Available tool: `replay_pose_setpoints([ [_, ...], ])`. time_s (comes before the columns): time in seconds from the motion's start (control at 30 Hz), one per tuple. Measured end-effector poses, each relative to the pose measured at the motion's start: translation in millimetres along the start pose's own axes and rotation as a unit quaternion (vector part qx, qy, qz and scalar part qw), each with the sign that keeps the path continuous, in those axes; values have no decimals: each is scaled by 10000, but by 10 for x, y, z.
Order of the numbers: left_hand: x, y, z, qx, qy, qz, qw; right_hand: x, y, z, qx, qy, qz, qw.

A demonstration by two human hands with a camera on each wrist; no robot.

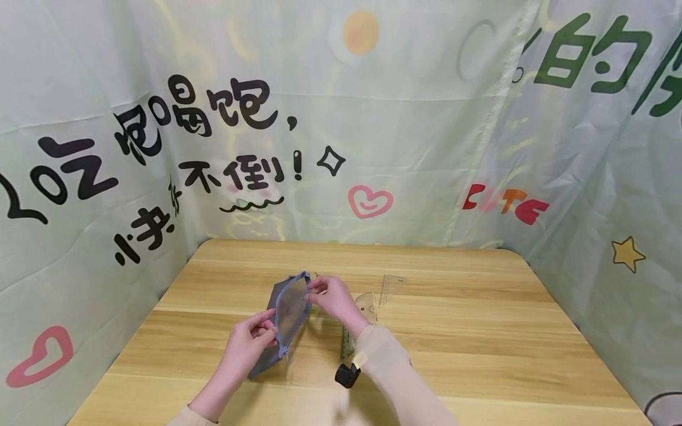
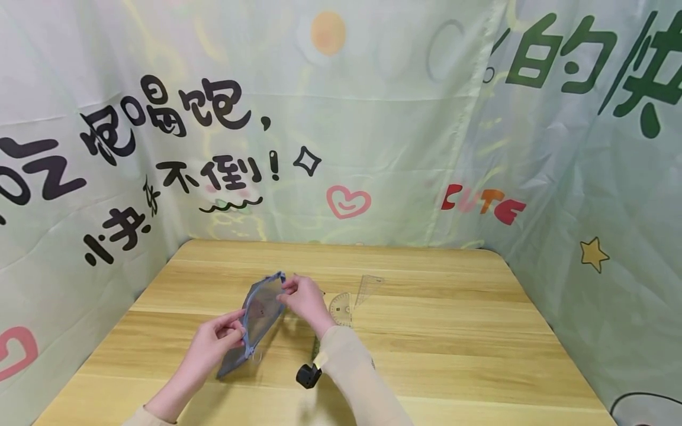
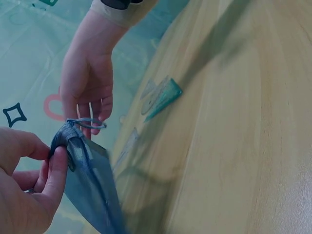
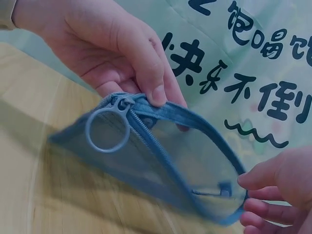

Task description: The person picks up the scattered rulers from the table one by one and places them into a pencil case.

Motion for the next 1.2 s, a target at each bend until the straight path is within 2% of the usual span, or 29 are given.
replay_pose_setpoints([
  [0.07, 1, 1, -1, -3, -5, -1, 10000, -4, -13, -15, -23, -257, -42, 9997],
  [0.17, 5, 2, -3, -8, -27, -12, 10000, -23, -21, -31, -41, -295, -40, 9995],
  [0.7, 0, -3, 3, -24, -18, 8, 10000, -77, -41, -136, -269, -65, 75, 9996],
  [1.2, -14, 6, 9, -22, -13, -38, 10000, -99, -56, -237, -335, -198, -4, 9992],
])
Point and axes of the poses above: each hand's wrist, its own y-axis towards the middle knuckle, its own z-axis out of the palm, x = y × z, the point moved 3 cm from there along y, towards the middle knuckle, and after that the axes turned 7 degrees about -z, right-handed, at the moved point
